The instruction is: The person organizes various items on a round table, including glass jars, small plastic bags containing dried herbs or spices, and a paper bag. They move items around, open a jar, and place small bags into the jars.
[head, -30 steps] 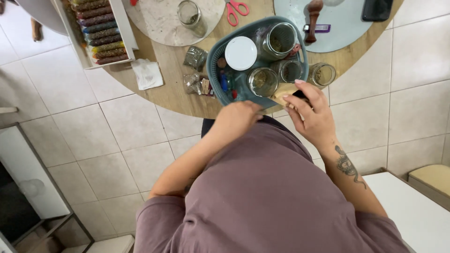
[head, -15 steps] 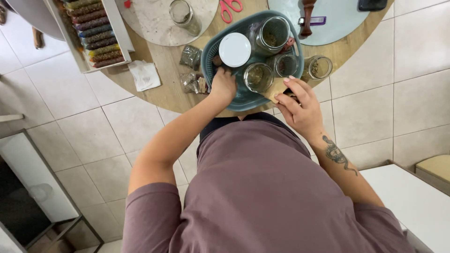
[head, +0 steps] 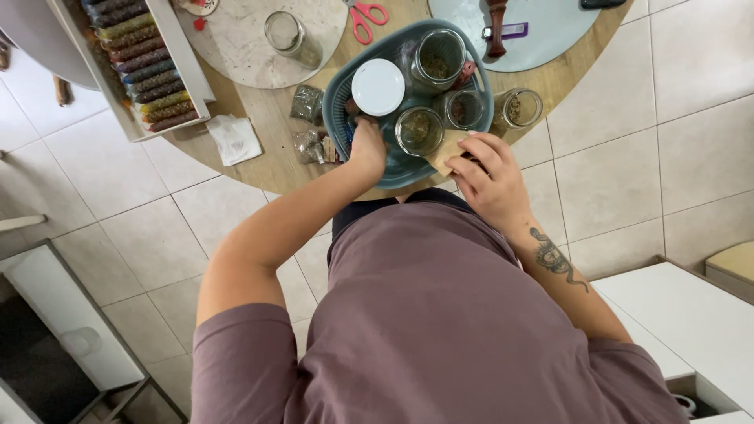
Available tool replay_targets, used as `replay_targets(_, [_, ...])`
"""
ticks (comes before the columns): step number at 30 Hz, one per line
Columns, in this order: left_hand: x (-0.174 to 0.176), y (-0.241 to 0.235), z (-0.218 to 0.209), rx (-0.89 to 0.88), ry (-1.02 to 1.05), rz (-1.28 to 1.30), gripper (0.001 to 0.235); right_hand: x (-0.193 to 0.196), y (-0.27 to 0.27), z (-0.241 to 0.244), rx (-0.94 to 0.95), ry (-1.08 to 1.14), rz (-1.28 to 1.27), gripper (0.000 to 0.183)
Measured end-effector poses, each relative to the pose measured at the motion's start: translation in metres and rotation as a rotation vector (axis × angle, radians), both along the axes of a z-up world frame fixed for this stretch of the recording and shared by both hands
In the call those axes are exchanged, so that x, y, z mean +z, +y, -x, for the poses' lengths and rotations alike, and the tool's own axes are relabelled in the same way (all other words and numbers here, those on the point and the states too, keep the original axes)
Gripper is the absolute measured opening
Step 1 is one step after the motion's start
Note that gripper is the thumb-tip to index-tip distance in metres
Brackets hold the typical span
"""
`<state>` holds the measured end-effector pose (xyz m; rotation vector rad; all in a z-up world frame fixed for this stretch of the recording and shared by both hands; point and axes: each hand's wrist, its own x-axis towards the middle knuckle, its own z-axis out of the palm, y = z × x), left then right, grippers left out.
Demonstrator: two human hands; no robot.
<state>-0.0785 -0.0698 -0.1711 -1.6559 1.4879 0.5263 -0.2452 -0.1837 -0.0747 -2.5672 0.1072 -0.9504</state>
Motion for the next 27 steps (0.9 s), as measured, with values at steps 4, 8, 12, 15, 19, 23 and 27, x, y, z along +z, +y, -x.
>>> replay_targets(4, [0.007, 0.003, -0.005, -0.067, 0.100, -0.069, 0.042, 0.028, -0.015, -0.002, -0.005, 0.232, 0.170, 0.017])
replay_targets(8, [0.015, 0.014, -0.013, -0.066, 0.159, 0.055, 0.037, 0.032, -0.032, -0.010, 0.014, 0.312, 0.349, 0.022])
replay_targets(12, [-0.004, 0.029, -0.034, 0.050, 0.338, 0.378, 0.031, 0.026, -0.039, -0.014, 0.083, 0.205, 0.432, 0.003])
replay_targets(15, [0.017, 0.039, -0.040, 0.151, 0.447, 0.401, 0.036, 0.027, -0.033, -0.016, 0.106, 0.141, 0.469, 0.008])
replay_targets(19, [0.077, 0.039, -0.043, 0.260, 0.613, 0.380, 0.034, -0.006, -0.033, -0.014, 0.138, 0.137, 0.497, 0.011])
replay_targets(23, [0.114, 0.043, -0.044, 0.283, 0.670, 0.393, 0.046, -0.011, -0.026, -0.015, 0.120, 0.178, 0.494, 0.014])
replay_targets(27, [0.162, 0.055, -0.046, 0.491, 1.007, 0.563, 0.040, 0.018, 0.000, -0.009, 0.027, 0.333, 0.372, 0.046])
